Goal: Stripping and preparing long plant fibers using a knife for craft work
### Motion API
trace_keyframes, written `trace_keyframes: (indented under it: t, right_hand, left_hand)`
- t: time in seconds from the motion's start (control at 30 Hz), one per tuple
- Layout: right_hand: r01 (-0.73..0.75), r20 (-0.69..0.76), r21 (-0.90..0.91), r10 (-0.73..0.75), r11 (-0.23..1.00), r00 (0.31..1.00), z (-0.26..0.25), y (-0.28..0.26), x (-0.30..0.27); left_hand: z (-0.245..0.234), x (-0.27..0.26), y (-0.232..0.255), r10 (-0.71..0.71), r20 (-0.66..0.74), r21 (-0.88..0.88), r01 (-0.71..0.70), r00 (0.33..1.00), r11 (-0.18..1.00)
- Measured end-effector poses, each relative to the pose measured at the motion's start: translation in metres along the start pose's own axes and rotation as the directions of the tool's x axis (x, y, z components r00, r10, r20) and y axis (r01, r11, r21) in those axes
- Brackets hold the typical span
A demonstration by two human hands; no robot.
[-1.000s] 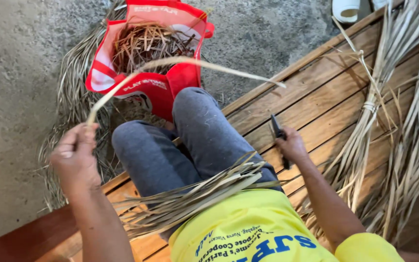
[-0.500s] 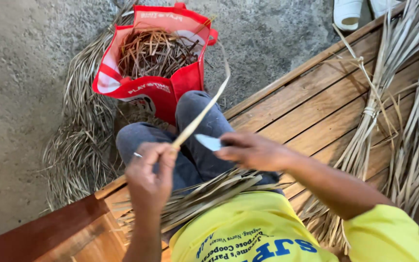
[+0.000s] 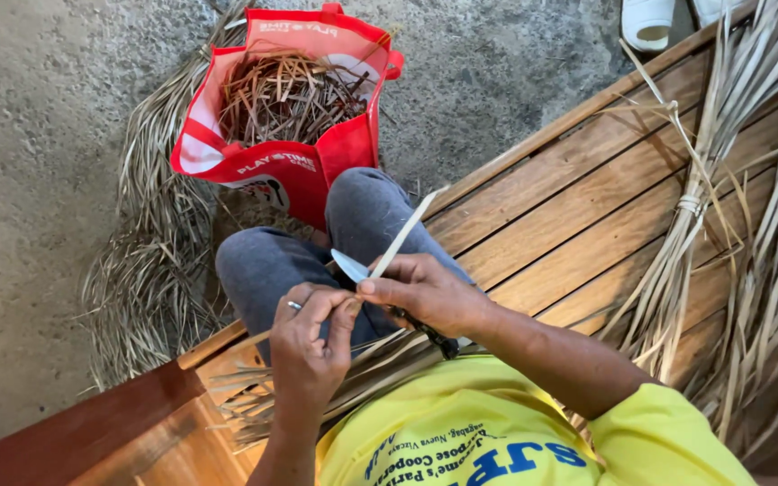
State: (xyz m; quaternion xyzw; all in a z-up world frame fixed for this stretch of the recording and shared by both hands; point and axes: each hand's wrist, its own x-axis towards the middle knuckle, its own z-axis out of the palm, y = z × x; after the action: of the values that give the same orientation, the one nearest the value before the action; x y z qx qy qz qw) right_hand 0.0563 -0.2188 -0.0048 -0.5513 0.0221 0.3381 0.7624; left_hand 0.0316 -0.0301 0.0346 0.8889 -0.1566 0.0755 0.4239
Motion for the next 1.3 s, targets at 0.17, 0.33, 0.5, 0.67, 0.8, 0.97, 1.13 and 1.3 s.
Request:
trace_keyframes:
  t: [0.17, 0.33, 0.5, 0.67, 0.8, 0.97, 1.13, 1.3]
  right_hand:
    - [0.053, -0.123, 0.243, -0.023, 0.969, 0.992, -0.021, 0.011, 0.003]
    - [0.108, -0.147, 0.373, -0.056, 0.921, 0.988, -0.048, -0.001, -0.001]
    - [0.158, -0.190, 0.443, -0.080, 0.883, 0.979, -0.085, -0.010, -0.010]
    - [0.205, -0.370, 0.265, -0.097, 0.942, 0.924, -0.087, 0.009, -0.004]
    - [0.230, -0.371, 0.086, -0.183, 0.969, 0.910, -0.048, 0.015, 0.006]
    - [0.215, -0.288, -0.038, -0.217, 0.976, 0.933, -0.016, 0.021, 0.009]
    - [0.236, -0.274, 0.026, -0.221, 0.971, 0.936, -0.015, 0.033, 0.009]
    - [0.220, -0.315, 0.164, -0.160, 0.962, 0.935, -0.031, 0.027, 0.004]
  left_hand:
    - [-0.004, -0.005, -0.022, -0.057, 0.011, 0.022, 0.057, 0.998, 0.998]
    - [-0.019, -0.014, -0.060, -0.092, 0.001, 0.072, 0.092, 0.996, 0.993]
    - [-0.044, -0.035, -0.129, -0.059, -0.051, 0.250, 0.070, 0.997, 0.966]
    - [-0.060, -0.055, -0.197, -0.060, -0.108, 0.696, 0.119, 0.992, 0.708]
    - [-0.030, -0.010, -0.122, 0.061, -0.100, 0.662, 0.021, 0.993, 0.750]
    - [0.020, 0.017, -0.045, 0.114, -0.021, -0.059, -0.115, 0.993, 0.992]
    - [0.036, 0.004, -0.051, 0.042, -0.022, -0.080, -0.043, 0.999, 0.996]
    - [0.029, -0.004, -0.055, 0.069, -0.056, 0.041, -0.066, 0.996, 0.997]
